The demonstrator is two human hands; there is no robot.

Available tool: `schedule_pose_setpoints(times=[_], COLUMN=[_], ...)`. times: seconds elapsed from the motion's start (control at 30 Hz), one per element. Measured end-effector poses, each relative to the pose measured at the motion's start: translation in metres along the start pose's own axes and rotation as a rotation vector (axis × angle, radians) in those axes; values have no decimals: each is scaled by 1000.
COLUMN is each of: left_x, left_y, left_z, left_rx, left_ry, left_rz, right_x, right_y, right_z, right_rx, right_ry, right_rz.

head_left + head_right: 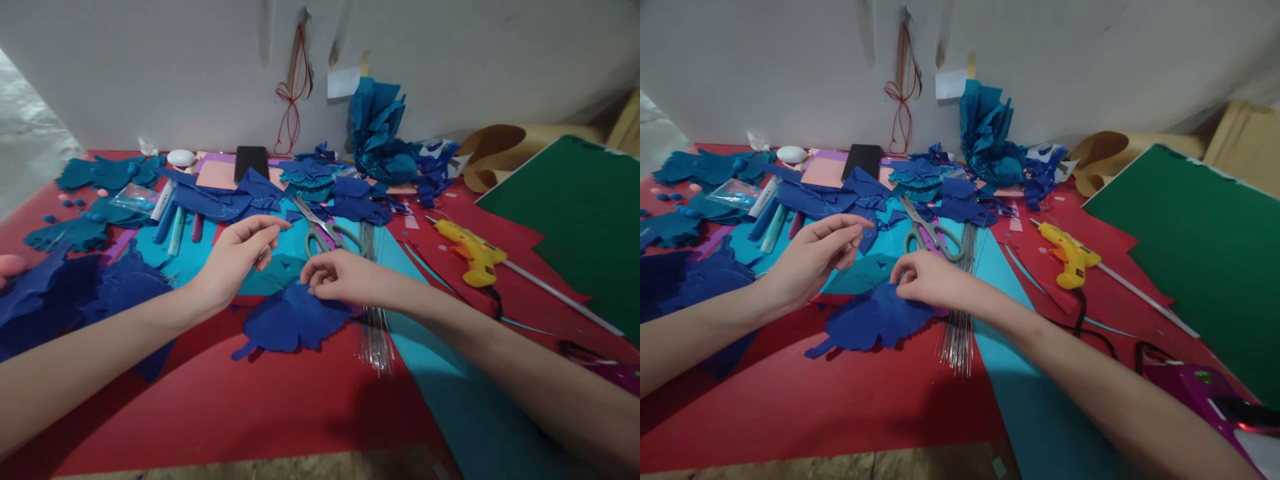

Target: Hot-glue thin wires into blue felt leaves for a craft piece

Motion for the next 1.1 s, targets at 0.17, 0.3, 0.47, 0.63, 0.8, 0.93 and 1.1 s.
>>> schedule_pose_setpoints(times=[0.17, 0.3, 0.47, 0.63, 0.8, 0.93, 1.1], left_x=[-2, -2, -1, -8, -24, -35, -42], left_y=[-3, -5, -7, -18, -18, -8, 3], left_z=[0, 1, 3, 10, 26, 29, 19], left_rx=[28, 32, 59, 139, 295, 411, 571], left_ry=[-22, -38, -56, -79, -142, -97, 10], left_rz=[9, -31, -79, -111, -59, 22, 21], right_x=[-11, -27, -35, -32, -27, -25, -24], right_y=[14, 28, 33, 30, 21, 17, 11], right_z=[4, -22, -47, -41, -28, -22, -19], right_rx=[-246, -377, -492, -325, -12, 79, 43], right_ry=[-242, -243, -281, -340, -372, -368, -396], right_rz=[65, 256, 423, 363, 152, 122, 103])
Point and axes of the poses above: each hand's wrist, its own x-axis towards the middle knuckle, its own z-axis out of the back of the hand, y = z × x, the point moved 4 cm from there along x, towards the middle knuckle, and after that the axes turned 3 degrees about z, right-handed, at the moved point
